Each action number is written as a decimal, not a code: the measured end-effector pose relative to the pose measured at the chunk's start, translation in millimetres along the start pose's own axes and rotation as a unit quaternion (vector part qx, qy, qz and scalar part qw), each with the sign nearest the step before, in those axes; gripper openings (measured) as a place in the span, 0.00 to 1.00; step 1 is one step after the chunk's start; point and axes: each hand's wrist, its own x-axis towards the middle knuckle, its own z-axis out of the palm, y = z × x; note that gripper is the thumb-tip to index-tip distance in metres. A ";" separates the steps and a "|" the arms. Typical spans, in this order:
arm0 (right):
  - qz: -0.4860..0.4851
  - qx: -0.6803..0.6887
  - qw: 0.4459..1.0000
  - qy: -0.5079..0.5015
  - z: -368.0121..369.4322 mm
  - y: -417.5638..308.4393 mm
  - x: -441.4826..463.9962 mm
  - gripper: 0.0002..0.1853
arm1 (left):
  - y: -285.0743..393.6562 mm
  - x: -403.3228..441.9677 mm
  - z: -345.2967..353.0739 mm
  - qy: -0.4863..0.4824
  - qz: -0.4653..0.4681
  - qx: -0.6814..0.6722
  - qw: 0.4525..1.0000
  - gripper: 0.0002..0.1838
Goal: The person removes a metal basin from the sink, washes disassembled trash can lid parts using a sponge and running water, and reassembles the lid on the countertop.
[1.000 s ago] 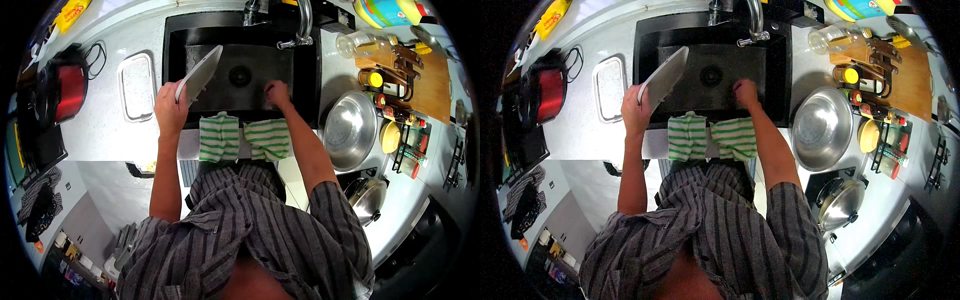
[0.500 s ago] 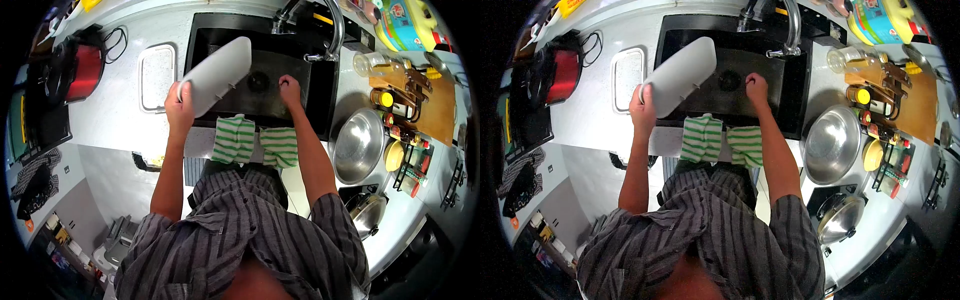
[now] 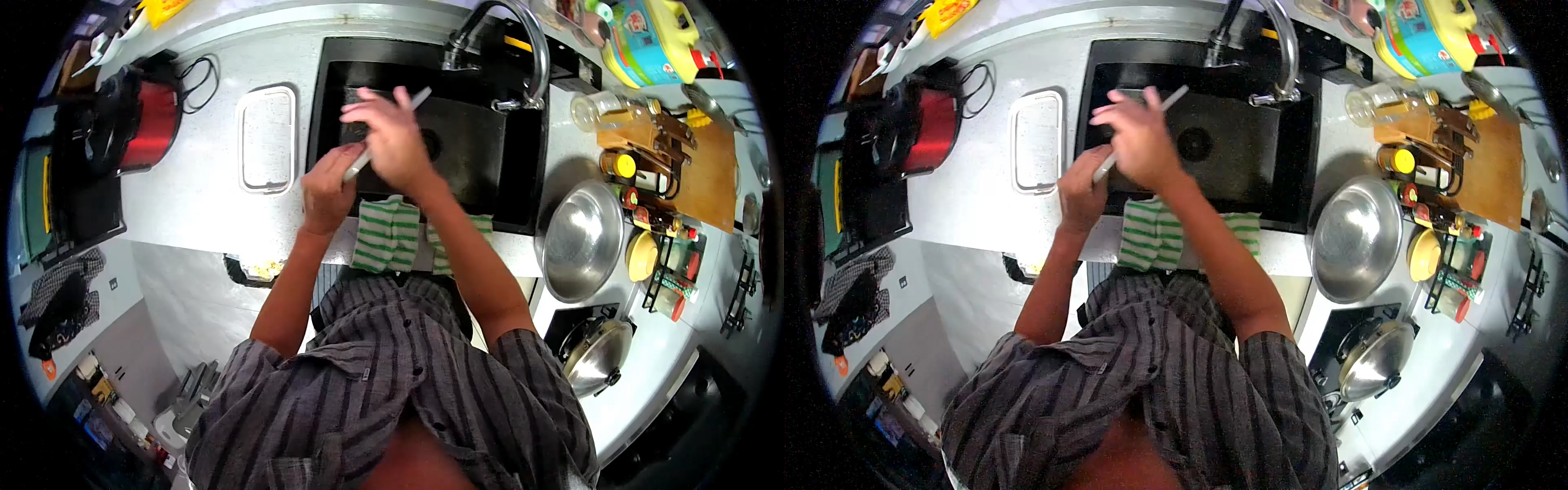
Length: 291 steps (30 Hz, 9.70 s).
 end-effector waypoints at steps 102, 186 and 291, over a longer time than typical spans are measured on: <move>0.517 0.488 0.703 -0.001 -5.4 58.4 -126.1 0.21 | -193.0 -23.6 4.6 -0.006 -0.389 0.143 0.910 0.25; 0.533 0.457 0.700 0.127 87.9 48.3 -49.6 0.27 | -151.4 -53.2 -7.9 0.290 -0.485 -0.620 0.544 0.11; 0.541 0.197 0.812 0.099 184.3 53.8 -108.1 0.31 | -143.2 -80.7 -20.7 0.055 -0.398 -0.350 0.846 0.20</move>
